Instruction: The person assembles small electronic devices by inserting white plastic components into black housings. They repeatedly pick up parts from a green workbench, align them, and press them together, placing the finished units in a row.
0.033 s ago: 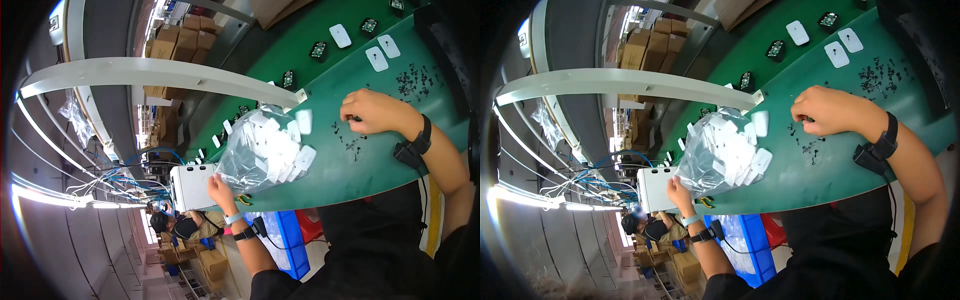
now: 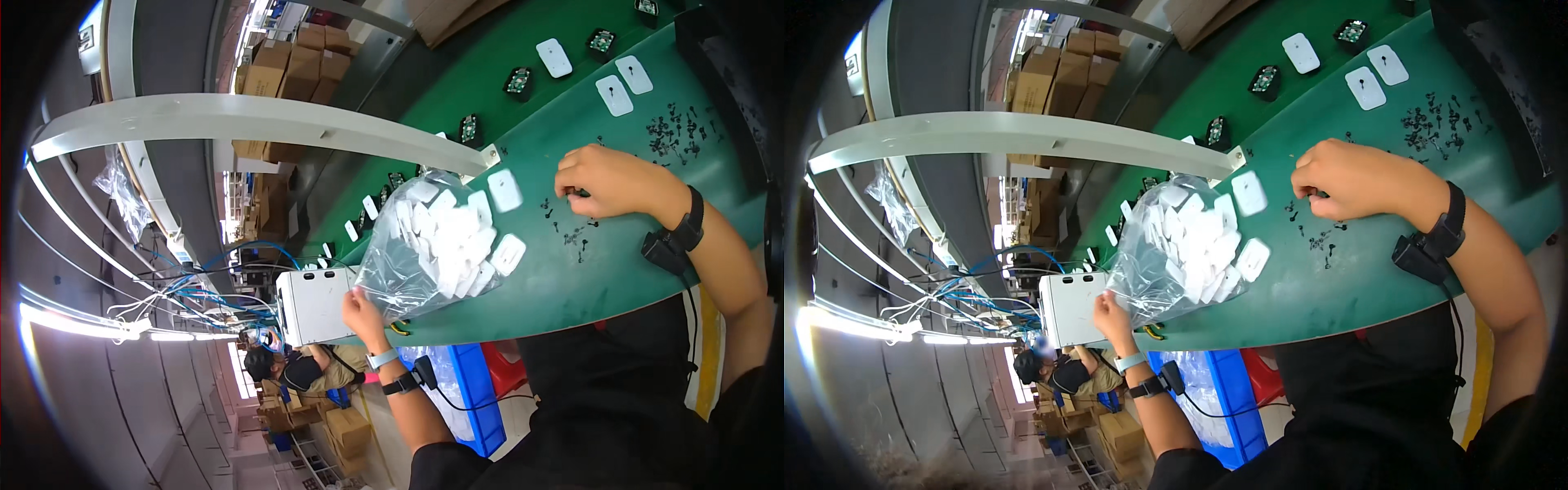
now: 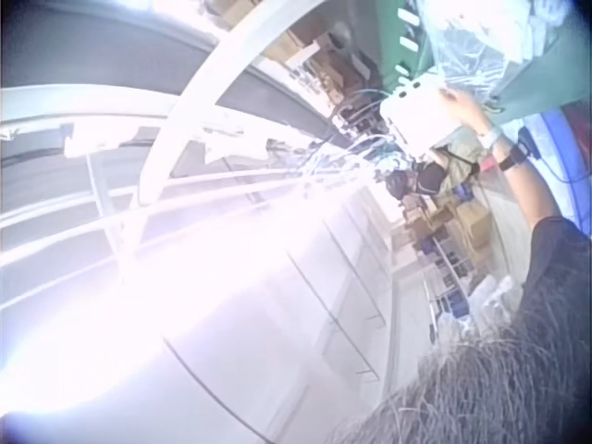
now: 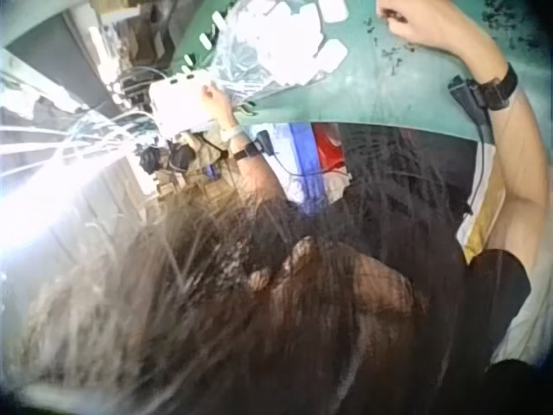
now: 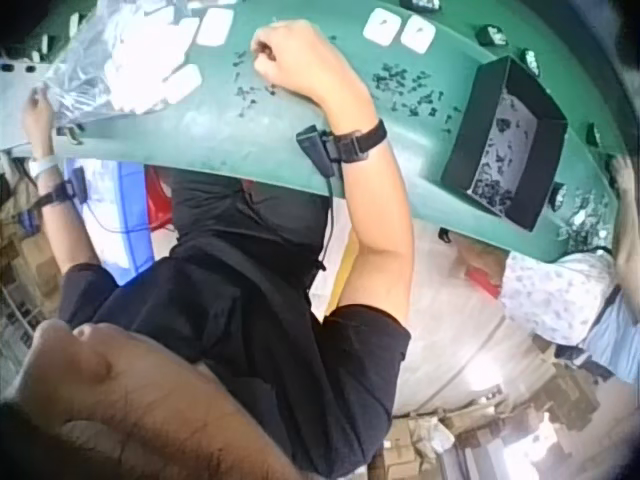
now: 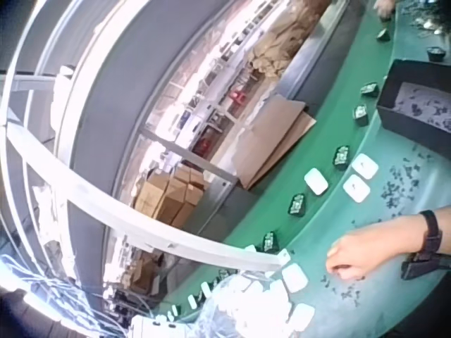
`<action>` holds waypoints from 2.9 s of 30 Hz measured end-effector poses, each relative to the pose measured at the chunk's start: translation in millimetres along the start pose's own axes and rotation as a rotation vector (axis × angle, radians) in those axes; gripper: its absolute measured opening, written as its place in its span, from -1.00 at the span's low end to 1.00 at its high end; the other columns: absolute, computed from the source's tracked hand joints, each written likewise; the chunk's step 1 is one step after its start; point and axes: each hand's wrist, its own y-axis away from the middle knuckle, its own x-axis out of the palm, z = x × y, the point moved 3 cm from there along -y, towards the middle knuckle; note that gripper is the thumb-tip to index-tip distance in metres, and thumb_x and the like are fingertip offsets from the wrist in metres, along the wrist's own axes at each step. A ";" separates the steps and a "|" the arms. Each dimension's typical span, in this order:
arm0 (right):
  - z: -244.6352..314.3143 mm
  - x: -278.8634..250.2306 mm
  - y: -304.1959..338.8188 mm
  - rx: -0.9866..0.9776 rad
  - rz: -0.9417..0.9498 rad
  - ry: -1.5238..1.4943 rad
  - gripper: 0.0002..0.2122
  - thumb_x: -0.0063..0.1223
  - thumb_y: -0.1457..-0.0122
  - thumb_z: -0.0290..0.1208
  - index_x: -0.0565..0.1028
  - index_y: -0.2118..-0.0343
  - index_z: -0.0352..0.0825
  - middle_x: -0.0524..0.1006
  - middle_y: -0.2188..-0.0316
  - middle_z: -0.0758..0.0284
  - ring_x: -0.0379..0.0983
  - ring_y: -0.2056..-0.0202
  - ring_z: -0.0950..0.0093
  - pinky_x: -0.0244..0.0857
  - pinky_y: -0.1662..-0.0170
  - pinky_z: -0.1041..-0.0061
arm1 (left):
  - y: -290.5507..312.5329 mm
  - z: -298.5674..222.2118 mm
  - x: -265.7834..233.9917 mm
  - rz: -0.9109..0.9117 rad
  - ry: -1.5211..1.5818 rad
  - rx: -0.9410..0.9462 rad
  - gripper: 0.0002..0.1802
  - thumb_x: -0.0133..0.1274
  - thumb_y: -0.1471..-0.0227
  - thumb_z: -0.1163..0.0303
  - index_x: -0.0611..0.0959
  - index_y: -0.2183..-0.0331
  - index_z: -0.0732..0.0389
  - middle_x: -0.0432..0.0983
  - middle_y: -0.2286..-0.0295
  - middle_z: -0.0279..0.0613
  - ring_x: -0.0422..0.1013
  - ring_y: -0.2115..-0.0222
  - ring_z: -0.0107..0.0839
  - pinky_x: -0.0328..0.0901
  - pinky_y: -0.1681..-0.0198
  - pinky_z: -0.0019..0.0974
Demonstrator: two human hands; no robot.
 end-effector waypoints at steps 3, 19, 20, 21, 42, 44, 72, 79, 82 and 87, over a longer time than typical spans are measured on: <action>0.5 1.5 -1.7 0.020 0.043 -0.017 -0.92 0.03 0.12 -0.59 0.52 0.50 -0.41 0.54 0.51 0.21 0.50 0.42 0.25 0.38 0.35 0.34 | 30.1 -1.5 5.4 -0.241 -0.302 0.270 -0.76 0.09 -0.13 0.34 0.61 0.31 0.35 0.53 0.47 -0.05 0.43 0.47 -0.10 0.30 0.40 -0.14; -11.0 -15.7 -4.2 0.160 0.059 -0.144 -0.93 0.08 0.04 -0.57 0.54 0.49 -0.45 0.55 0.52 0.22 0.49 0.51 0.41 0.38 0.40 0.48 | 101.1 -299.1 160.3 0.657 0.348 0.673 -0.70 0.25 0.11 0.46 0.57 0.27 0.31 0.52 0.34 0.06 0.45 0.36 -0.06 0.34 0.26 -0.16; -9.4 -16.3 -5.1 0.161 0.046 -0.169 -0.93 0.09 0.03 -0.57 0.53 0.48 -0.46 0.55 0.52 0.22 0.49 0.51 0.42 0.37 0.40 0.49 | 100.7 -297.3 161.1 0.695 0.380 0.603 -0.70 0.27 0.12 0.46 0.56 0.29 0.31 0.52 0.35 0.05 0.45 0.37 -0.07 0.34 0.29 -0.16; -10.9 -14.8 -5.0 0.166 0.030 -0.190 -0.94 0.09 0.04 -0.60 0.52 0.47 -0.45 0.55 0.51 0.30 0.44 0.53 0.52 0.35 0.42 0.56 | 103.4 -298.5 155.7 0.673 0.467 0.586 -0.76 0.23 0.08 0.55 0.59 0.29 0.32 0.51 0.33 0.00 0.47 0.37 -0.18 0.39 0.28 -0.19; 36.8 5.1 -1.9 -0.152 -0.032 -0.367 -0.93 0.10 -0.09 -0.59 0.48 0.35 -0.41 0.50 0.38 0.27 0.45 0.39 0.38 0.36 0.30 0.43 | 174.3 -266.7 72.7 0.891 1.555 -0.316 -0.47 0.04 -0.07 0.75 0.32 -0.07 0.27 0.49 0.17 -0.04 0.50 0.38 -0.47 0.37 0.36 -0.52; 40.0 9.0 -2.0 -0.275 -0.061 -0.299 -0.92 0.11 -0.08 -0.59 0.47 0.35 -0.40 0.50 0.37 0.27 0.45 0.33 0.33 0.36 0.25 0.41 | 175.2 -269.9 68.7 0.800 1.396 -0.180 -0.40 0.06 -0.04 0.76 0.23 -0.08 0.27 0.49 0.17 0.00 0.51 0.39 -0.45 0.37 0.36 -0.52; 45.0 8.2 6.7 -0.296 -0.002 -0.079 -0.92 0.08 -0.11 -0.56 0.43 0.43 -0.44 0.41 0.31 0.27 0.43 0.33 0.31 0.36 0.29 0.37 | 164.7 -259.6 56.7 1.027 1.116 -0.223 -0.45 -0.02 -0.01 0.75 0.47 -0.09 0.42 0.57 0.19 -0.10 0.50 0.27 -0.51 0.40 0.26 -0.47; 42.0 14.1 3.7 -0.290 -0.012 -0.174 -0.90 0.10 -0.11 -0.54 0.42 0.44 -0.43 0.40 0.30 0.28 0.42 0.31 0.32 0.34 0.26 0.37 | 164.6 -255.7 58.8 1.043 1.312 -0.369 -0.49 -0.02 -0.04 0.70 0.47 -0.09 0.45 0.57 0.17 -0.10 0.51 0.22 -0.42 0.43 0.19 -0.36; 43.2 12.5 4.7 -0.237 0.021 -0.122 -0.90 0.11 -0.09 -0.54 0.42 0.45 -0.42 0.40 0.28 0.28 0.42 0.28 0.32 0.34 0.24 0.37 | 167.3 -256.5 59.8 1.005 1.255 -0.333 -0.50 -0.02 -0.05 0.70 0.47 -0.09 0.46 0.56 0.16 -0.09 0.51 0.21 -0.42 0.43 0.18 -0.36; 39.1 10.7 4.8 -0.333 -0.144 -0.058 -0.94 0.08 -0.04 -0.60 0.43 0.48 -0.42 0.43 0.28 0.28 0.44 0.35 0.34 0.36 0.27 0.41 | 168.7 -259.0 61.9 0.922 1.216 -0.286 -0.55 -0.02 -0.07 0.70 0.49 -0.05 0.47 0.57 0.17 -0.08 0.51 0.22 -0.44 0.42 0.18 -0.39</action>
